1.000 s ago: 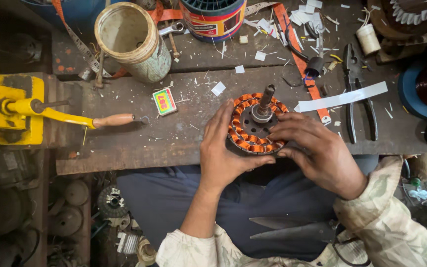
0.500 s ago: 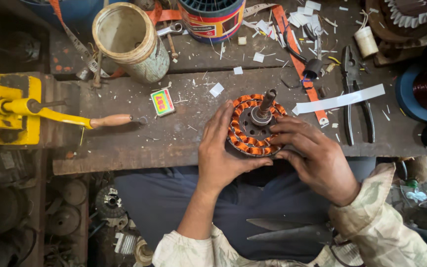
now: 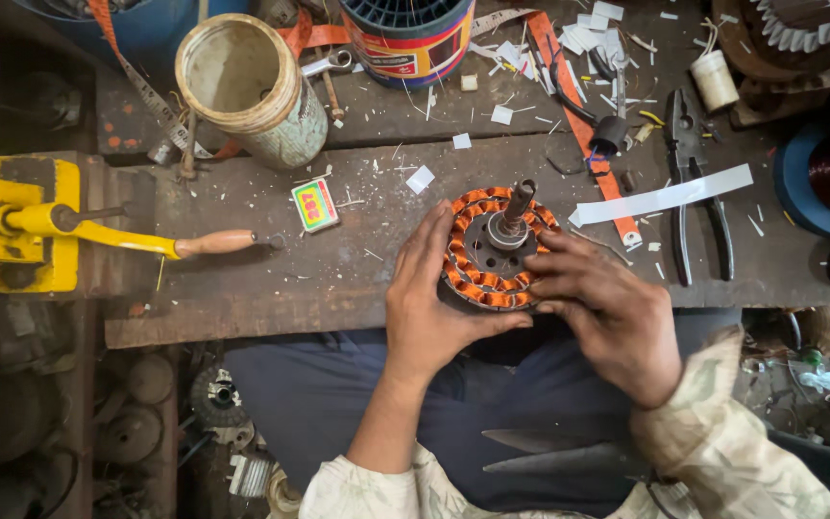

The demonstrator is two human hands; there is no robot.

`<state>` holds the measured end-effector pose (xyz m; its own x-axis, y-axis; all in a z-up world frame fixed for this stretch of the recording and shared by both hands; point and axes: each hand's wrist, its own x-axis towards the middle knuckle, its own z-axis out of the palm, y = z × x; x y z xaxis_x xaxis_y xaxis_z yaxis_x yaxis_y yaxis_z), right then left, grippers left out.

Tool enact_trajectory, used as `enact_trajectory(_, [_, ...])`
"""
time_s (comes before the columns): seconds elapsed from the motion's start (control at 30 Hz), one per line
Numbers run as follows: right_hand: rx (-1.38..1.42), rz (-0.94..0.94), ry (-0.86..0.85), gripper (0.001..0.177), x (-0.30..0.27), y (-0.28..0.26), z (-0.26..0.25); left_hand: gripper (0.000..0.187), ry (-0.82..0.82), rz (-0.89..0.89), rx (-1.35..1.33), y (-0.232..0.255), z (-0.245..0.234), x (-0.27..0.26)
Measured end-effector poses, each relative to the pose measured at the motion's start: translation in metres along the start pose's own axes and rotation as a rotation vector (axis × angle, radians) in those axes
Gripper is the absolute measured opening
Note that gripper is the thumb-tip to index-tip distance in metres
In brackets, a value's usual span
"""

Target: The person works on a circular electrical component, likely a motor stator, by hand. They use a match to heat a small wire, then insert and secure the wire into the component's slots using their fingers and a pair of scissors.

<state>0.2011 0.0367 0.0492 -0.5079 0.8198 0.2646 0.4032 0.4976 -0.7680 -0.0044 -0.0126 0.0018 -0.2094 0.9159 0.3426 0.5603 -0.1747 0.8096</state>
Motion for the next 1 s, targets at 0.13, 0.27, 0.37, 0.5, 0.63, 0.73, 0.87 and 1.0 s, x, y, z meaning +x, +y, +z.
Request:
enact_trajectory(0.13, [0.017, -0.029, 0.072, 0.021, -0.006, 0.001, 0.007, 0.125, 0.004, 0.000, 0.012, 0.000, 0.000, 0.001])
enact_trajectory(0.27, [0.015, -0.015, 0.062, 0.024, -0.011, 0.001, 0.008, 0.124, 0.007, 0.007, 0.006, -0.001, 0.001, -0.001])
enact_trajectory(0.37, [0.038, -0.005, 0.076, 0.026, -0.013, 0.000, 0.009, 0.123, -0.007, 0.017, 0.011, 0.000, -0.001, -0.001])
enact_trajectory(0.5, [0.055, 0.071, 0.114, 0.038, -0.009, -0.009, 0.007, 0.125, -0.020, 0.001, -0.029, 0.002, 0.002, -0.001])
enact_trajectory(0.63, [-0.229, 0.002, 0.189, 0.050, 0.000, -0.025, 0.027, 0.120, 0.083, 0.028, 0.026, 0.005, 0.010, -0.007])
enact_trajectory(0.73, [-0.351, 0.022, 0.231, 0.039, 0.003, -0.033, 0.044, 0.109, 0.097, -0.021, 0.077, 0.003, 0.014, -0.007])
enact_trajectory(0.87, [-0.210, 0.014, 0.238, 0.022, 0.010, -0.031, 0.055, 0.103, 0.096, -0.012, 0.063, -0.002, 0.013, -0.007])
enact_trajectory(1.0, [0.066, 0.000, 0.125, 0.016, -0.009, -0.039, 0.037, 0.104, 0.095, 0.048, 0.073, -0.002, 0.010, -0.005])
